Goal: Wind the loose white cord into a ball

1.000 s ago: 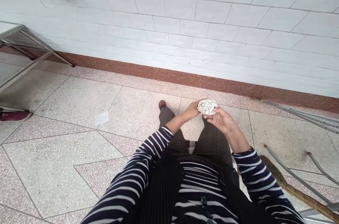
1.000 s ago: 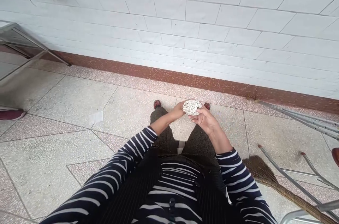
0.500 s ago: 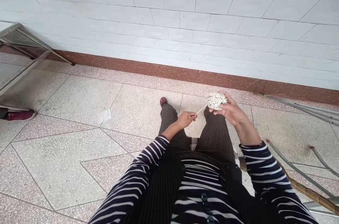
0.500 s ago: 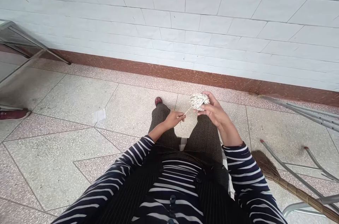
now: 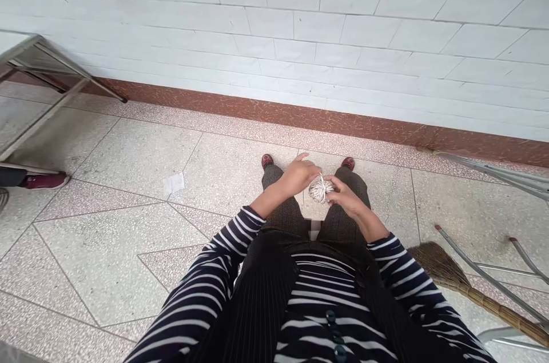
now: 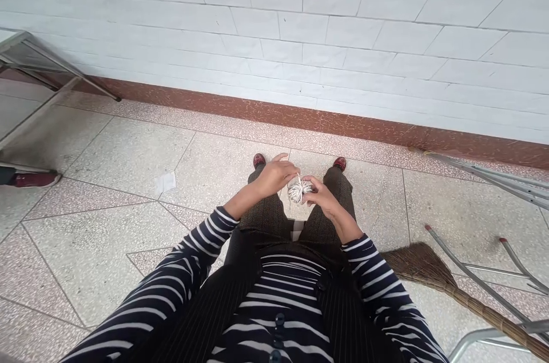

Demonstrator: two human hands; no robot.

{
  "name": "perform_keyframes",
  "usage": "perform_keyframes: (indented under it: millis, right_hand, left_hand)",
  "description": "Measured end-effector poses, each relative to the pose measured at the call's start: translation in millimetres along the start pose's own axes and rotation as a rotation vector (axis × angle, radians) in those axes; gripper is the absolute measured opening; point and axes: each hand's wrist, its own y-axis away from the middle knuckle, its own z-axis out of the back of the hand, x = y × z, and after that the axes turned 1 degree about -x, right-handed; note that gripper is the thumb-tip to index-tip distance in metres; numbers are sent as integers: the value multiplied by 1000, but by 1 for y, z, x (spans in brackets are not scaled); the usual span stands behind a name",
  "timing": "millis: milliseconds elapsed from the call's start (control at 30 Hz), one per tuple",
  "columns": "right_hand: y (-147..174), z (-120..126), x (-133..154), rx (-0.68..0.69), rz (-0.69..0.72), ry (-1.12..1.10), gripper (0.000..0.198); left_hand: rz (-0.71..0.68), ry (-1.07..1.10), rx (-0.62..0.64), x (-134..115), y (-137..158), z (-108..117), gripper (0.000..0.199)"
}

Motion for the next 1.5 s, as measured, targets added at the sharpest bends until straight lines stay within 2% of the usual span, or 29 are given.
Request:
perform_keyframes:
  millis: [100,200,300,400,500,567,600,667,733,833,933,1067,1233,1333,1433,1500]
  right_hand:
    - [17,-1,17,159,15,-293,55]
    - [24,11,43,148,84,-382,58]
    - [16,26,65,-5,149,-325,54]
    - [-4,33,74,-253,223,-340,51]
    - [-24,33,61,-512,276,-254,57]
    - [-33,30,44,-567,246,-53,61]
    - [-35,29,34,-530,200,34,61]
    - [-33,25,14,-371,75,106,59]
    - [-26,20,0,-194,-40,75,53]
    - [-11,13,-10,-3,-124,-33,45]
    - [4,9,-8,89,-130,-162,44]
    - [17,13,13,87,-37,-357,46]
    - [10,33,55,-91,101,-461,55]
    - [-6,43,65,-354,229,-414,54]
    - [-22,44,53,-620,289,-119,57]
    - [-28,40,37,-637,263,175,58]
  left_hand:
    - [76,25,-20,18,-9,-7,21]
    - [243,145,-34,32,-7,-21,27]
    - [361,286,-16,35,3,-35,28]
    - [352,362,43,24,15,-44,29]
    - [261,402,163,6,20,-45,33]
    - [206,340,188,-2,17,-40,34]
    - [187,279,168,-5,15,-35,33]
    - [141,132,109,-4,9,-27,28]
    - [69,13,90,0,4,-21,22]
    - [-24,-54,116,7,1,-20,21]
    - [2,-53,81,15,1,-27,21]
    - [175,-2,33,28,4,-37,26]
    - [360,203,56,33,17,-52,27]
    - [334,349,77,23,23,-57,29]
    - [271,479,112,10,22,-52,33]
    - [257,538,148,4,18,-44,35]
